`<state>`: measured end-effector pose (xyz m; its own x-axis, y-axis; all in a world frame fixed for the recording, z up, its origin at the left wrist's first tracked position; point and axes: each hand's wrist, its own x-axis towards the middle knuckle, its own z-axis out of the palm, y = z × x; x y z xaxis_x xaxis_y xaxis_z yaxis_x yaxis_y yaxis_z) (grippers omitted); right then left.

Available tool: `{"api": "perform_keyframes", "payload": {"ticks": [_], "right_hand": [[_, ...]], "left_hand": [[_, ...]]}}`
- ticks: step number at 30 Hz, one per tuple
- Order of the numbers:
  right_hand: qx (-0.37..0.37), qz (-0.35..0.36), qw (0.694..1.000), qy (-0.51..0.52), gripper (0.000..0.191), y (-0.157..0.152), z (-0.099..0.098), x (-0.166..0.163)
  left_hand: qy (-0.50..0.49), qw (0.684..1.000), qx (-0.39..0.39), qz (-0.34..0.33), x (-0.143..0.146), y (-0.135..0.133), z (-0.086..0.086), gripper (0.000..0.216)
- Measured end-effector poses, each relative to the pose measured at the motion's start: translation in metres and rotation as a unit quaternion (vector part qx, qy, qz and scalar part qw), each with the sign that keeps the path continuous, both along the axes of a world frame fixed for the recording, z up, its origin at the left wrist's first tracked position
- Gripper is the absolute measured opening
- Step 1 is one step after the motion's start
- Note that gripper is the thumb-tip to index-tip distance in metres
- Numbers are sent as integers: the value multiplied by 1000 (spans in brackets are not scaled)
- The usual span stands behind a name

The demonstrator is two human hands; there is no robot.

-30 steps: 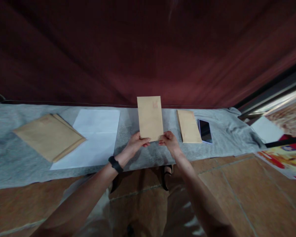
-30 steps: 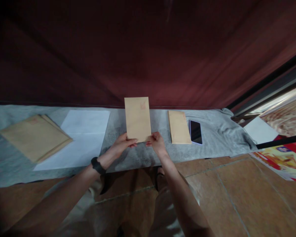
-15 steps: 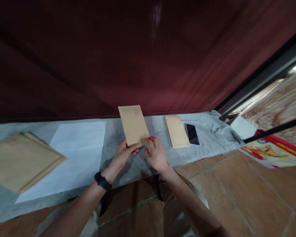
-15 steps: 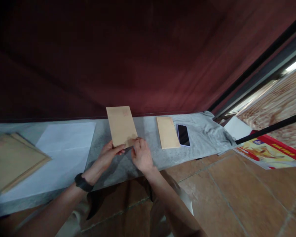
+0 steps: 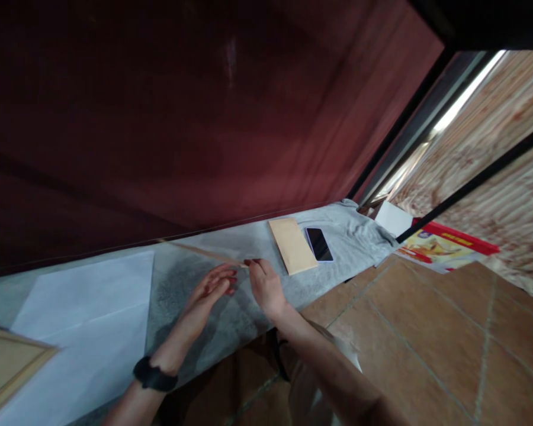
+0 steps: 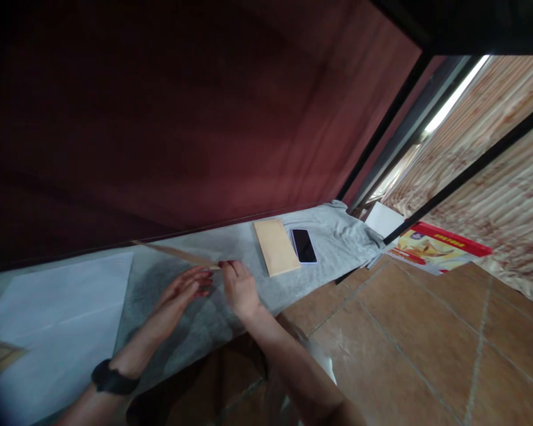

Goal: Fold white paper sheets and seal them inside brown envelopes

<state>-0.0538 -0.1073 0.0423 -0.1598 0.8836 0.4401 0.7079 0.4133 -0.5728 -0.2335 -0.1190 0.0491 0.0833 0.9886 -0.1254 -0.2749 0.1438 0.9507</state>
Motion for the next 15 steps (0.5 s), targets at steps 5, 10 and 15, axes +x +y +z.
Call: {"api": "perform_keyframes", "payload": {"ticks": [5, 10, 15], "right_hand": [[-146, -30, 923, 356, 13, 6, 3, -8], [-284, 24, 810, 512, 16, 0, 1, -25], [-308, 20, 796, 521, 18, -1, 0, -25]], "left_hand": [[0, 998, -64, 25, 6, 2, -12, 63], [-53, 995, -79, 20, 13, 0, -14, 54], [-57, 994, -86, 31, 15, 0, -14, 50]]}}
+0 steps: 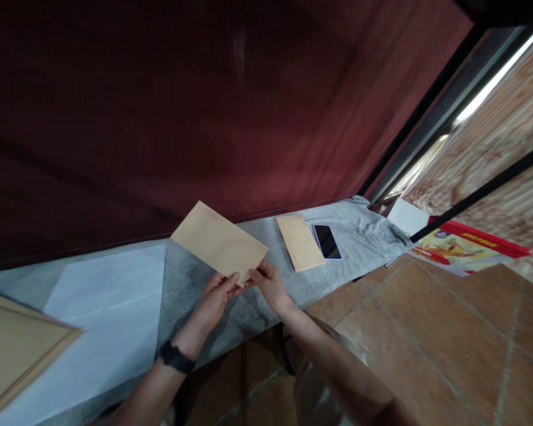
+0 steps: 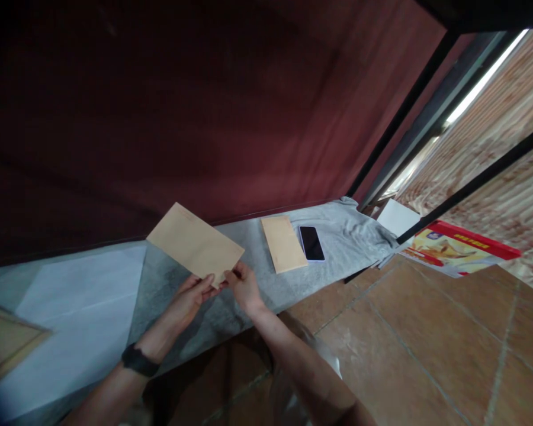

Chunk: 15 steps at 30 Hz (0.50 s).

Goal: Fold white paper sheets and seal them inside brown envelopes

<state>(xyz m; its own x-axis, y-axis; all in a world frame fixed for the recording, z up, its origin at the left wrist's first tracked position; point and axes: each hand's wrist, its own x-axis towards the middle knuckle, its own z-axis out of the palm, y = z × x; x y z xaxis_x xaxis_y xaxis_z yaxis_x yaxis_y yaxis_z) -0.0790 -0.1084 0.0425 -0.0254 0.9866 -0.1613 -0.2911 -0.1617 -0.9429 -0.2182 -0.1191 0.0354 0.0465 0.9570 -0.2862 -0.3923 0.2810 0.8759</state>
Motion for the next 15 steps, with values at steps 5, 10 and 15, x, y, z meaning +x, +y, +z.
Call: {"api": "perform_keyframes", "payload": {"ticks": [5, 10, 15], "right_hand": [[-10, -29, 999, -20, 20, 7, -1, 12], [-42, -57, 997, -33, 22, 15, -2, 25], [-67, -19, 995, -67, 16, 18, -6, 31]], "left_hand": [[41, 999, -14, -29, -7, 1, -3, 53], [67, 997, -21, -42, -17, -1, -6, 49], [122, 992, -19, -14, -23, 0, -9, 44]]}}
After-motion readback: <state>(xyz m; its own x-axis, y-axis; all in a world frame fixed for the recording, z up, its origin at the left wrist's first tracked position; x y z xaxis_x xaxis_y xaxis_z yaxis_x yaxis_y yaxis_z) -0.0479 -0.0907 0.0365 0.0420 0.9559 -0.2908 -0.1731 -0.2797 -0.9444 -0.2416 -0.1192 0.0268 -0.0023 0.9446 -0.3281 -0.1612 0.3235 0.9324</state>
